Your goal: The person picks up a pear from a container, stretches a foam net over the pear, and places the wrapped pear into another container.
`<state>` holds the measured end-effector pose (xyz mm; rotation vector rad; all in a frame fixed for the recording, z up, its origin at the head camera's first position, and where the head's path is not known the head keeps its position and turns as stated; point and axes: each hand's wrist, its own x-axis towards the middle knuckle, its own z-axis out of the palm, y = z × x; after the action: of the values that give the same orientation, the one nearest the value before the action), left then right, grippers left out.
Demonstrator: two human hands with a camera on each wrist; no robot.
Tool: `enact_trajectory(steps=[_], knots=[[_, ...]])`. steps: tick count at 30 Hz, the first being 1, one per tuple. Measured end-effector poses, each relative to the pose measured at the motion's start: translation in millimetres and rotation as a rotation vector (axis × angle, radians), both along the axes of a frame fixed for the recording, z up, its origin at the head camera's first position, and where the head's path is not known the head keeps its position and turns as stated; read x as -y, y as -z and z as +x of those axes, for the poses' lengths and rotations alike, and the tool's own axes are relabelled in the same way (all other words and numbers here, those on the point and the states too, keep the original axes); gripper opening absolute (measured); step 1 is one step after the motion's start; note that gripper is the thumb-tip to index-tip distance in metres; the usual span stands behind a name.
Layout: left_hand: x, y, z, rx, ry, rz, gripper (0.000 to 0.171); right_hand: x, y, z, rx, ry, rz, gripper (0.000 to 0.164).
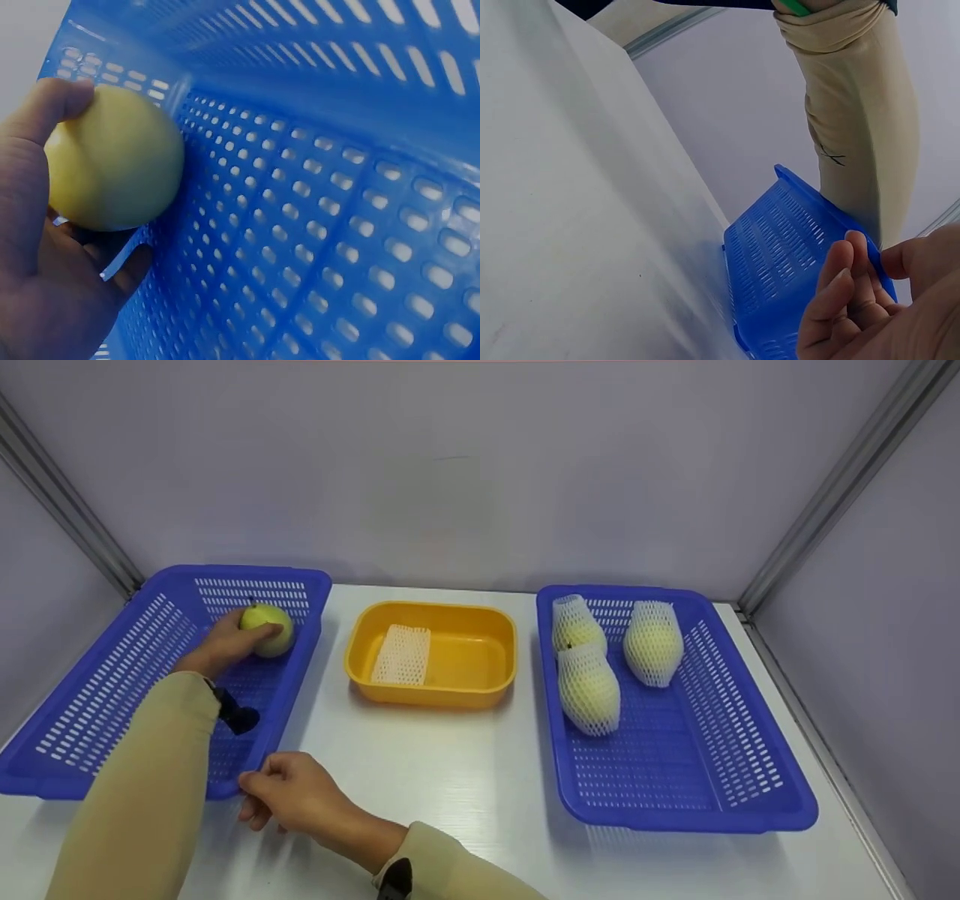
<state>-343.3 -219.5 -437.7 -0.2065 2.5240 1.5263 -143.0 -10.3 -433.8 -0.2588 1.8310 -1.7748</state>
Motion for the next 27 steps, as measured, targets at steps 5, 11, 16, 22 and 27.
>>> enact_trajectory(steps=[5, 11, 16, 22, 27], knots=[[-4.1, 2.1, -0.3, -0.028, 0.001, -0.039, 0.077, 0.6, 1.9, 1.4, -0.025, 0.002, -0.004, 0.023], [-6.1, 4.0, -3.6, 0.009, -0.001, -0.054, 0.09, 0.3, 2.1, 0.5, -0.025, 0.005, 0.014, 0.021], [-5.6, 5.2, -5.8, 0.014, -0.01, -0.058, 0.094, 0.1, 2.3, -0.3, -0.023, 0.006, 0.02, 0.02], [-6.3, 5.3, -5.5, -0.062, -0.049, -0.056, 0.082, 0.0, 2.5, -0.2, -0.021, -0.001, 0.032, 0.02], [-6.3, 2.7, -3.0, -0.068, -0.057, -0.07, 0.078, 0.3, 1.7, -0.6, -0.019, 0.003, 0.037, 0.021]])
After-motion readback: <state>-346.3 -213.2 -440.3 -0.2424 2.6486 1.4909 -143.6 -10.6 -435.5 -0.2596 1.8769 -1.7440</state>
